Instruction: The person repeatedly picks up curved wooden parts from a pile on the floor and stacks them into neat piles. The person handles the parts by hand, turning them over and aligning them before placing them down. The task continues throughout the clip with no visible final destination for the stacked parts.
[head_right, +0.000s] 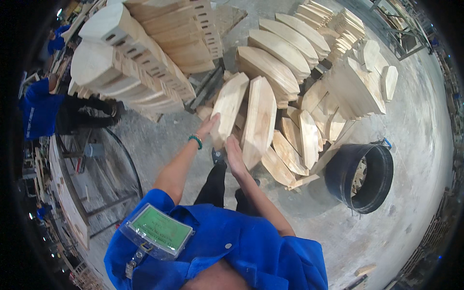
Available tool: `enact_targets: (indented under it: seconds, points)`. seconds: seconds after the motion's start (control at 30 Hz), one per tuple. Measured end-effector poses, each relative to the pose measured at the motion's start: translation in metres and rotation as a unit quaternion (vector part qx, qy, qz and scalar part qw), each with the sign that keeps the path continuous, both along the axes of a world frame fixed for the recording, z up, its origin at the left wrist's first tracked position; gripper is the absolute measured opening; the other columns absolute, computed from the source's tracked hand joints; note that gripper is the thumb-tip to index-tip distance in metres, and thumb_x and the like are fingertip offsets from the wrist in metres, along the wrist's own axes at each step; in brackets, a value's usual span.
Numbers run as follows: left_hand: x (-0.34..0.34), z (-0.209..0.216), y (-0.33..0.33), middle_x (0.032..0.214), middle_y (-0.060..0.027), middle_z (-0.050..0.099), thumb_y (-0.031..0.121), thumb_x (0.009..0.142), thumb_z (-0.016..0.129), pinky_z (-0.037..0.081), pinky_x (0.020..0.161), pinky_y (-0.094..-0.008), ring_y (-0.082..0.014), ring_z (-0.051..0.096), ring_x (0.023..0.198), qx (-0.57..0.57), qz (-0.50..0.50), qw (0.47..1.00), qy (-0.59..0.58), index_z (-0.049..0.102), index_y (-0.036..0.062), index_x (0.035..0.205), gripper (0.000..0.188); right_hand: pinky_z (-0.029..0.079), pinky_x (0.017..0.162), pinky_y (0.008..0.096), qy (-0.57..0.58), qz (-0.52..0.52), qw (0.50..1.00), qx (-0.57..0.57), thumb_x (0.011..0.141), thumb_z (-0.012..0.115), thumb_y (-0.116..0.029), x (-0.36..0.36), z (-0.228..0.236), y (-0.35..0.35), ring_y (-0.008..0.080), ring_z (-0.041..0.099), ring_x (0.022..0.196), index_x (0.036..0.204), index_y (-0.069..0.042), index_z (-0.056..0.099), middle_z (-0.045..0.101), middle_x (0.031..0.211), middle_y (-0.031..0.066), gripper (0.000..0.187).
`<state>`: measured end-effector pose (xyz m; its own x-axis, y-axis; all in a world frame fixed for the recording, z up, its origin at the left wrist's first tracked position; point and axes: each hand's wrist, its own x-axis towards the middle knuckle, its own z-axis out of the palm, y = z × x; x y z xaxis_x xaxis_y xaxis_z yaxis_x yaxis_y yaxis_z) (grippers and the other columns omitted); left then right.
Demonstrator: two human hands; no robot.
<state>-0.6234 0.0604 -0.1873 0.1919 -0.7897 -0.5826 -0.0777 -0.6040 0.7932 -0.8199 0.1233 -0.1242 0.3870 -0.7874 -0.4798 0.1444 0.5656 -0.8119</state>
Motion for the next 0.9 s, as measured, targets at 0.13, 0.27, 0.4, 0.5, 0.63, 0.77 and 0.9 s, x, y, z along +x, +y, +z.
enact_targets:
  seconds: [0.13, 0.27, 0.4, 0.5, 0.63, 0.77, 0.9]
  points:
    - [-0.089, 0.007, -0.063, 0.14, -0.0147, 0.046, 0.051, 0.084, 0.066, 0.034, 0.107, -0.032, -0.0227, 0.044, 0.128, -0.004, -0.087, 0.983, 0.164, 0.029, -0.0023, 0.146, 0.089, 0.024, 0.112, 0.0334, 0.252, -0.18, 0.942, -0.128, 0.102, 0.031, -0.041, -0.047, -0.106, -0.069, 0.0286, 0.036, 0.135, 0.139, 0.008, 0.038, 0.04, 0.145, 0.0213, 0.062]
    - [0.015, -0.015, -0.042, 0.144, -0.0139, 0.041, 0.048, 0.082, 0.07, 0.036, 0.106, -0.0327, -0.0221, 0.042, 0.13, 0.034, -0.082, 0.988, 0.13, 0.02, 0.0003, 0.149, 0.097, 0.036, 0.104, 0.033, 0.082, -0.235, 0.958, 0.142, 0.1, 0.037, -0.048, 0.056, -0.081, -0.087, 0.0251, 0.047, 0.126, 0.139, 0.002, 0.043, 0.049, 0.139, 0.0167, 0.063]
    - [-0.021, -0.013, -0.068, 0.148, -0.0129, 0.034, 0.044, 0.081, 0.072, 0.038, 0.105, -0.0345, -0.0228, 0.04, 0.132, 0.06, -0.091, 0.965, 0.239, 0.01, 0.0071, 0.152, 0.102, 0.037, 0.104, 0.038, 0.097, -0.197, 0.965, 0.144, 0.097, 0.03, -0.06, 0.018, -0.097, -0.134, 0.0273, 0.049, 0.125, 0.137, -0.002, 0.048, 0.053, 0.135, 0.0167, 0.072]
    - [-0.031, -0.015, -0.077, 0.148, -0.0116, 0.034, 0.043, 0.081, 0.072, 0.038, 0.104, -0.035, -0.0228, 0.04, 0.132, 0.044, -0.118, 0.943, 0.307, 0.01, 0.0102, 0.153, 0.1, 0.039, 0.103, 0.0398, 0.057, -0.237, 0.956, 0.16, 0.089, 0.036, -0.07, 0.007, -0.114, -0.15, 0.0276, 0.048, 0.126, 0.139, -0.004, 0.047, 0.05, 0.137, 0.0165, 0.084]
    - [-0.014, -0.021, -0.078, 0.148, -0.0091, 0.034, 0.038, 0.084, 0.069, 0.038, 0.105, -0.0351, -0.0226, 0.04, 0.132, 0.068, -0.11, 0.931, 0.341, 0.013, 0.0121, 0.152, 0.092, 0.033, 0.107, 0.0424, 0.113, -0.201, 0.958, 0.172, 0.089, 0.033, -0.071, 0.015, -0.134, -0.156, 0.0308, 0.038, 0.134, 0.144, -0.006, 0.04, 0.032, 0.151, 0.0162, 0.085]
    - [0.005, -0.031, -0.076, 0.135, -0.0044, 0.05, 0.035, 0.087, 0.066, 0.042, 0.102, -0.0341, -0.0191, 0.049, 0.123, 0.117, -0.032, 0.921, 0.371, 0.037, 0.0117, 0.143, 0.067, 0.031, 0.108, 0.0427, 0.245, -0.191, 0.949, 0.053, 0.09, 0.031, -0.067, 0.043, -0.142, -0.162, 0.0365, 0.038, 0.133, 0.138, -0.004, 0.044, 0.034, 0.148, 0.0209, 0.081]
    - [0.027, -0.046, -0.067, 0.121, -0.0023, 0.06, 0.033, 0.089, 0.065, 0.047, 0.097, -0.0338, -0.0175, 0.057, 0.112, 0.157, 0.015, 0.9, 0.407, 0.053, 0.0126, 0.129, 0.046, 0.031, 0.106, 0.0436, 0.275, -0.173, 0.943, 0.077, 0.091, 0.031, -0.064, 0.053, -0.146, -0.168, 0.0426, 0.042, 0.127, 0.135, -0.003, 0.044, 0.045, 0.137, 0.0257, 0.077]
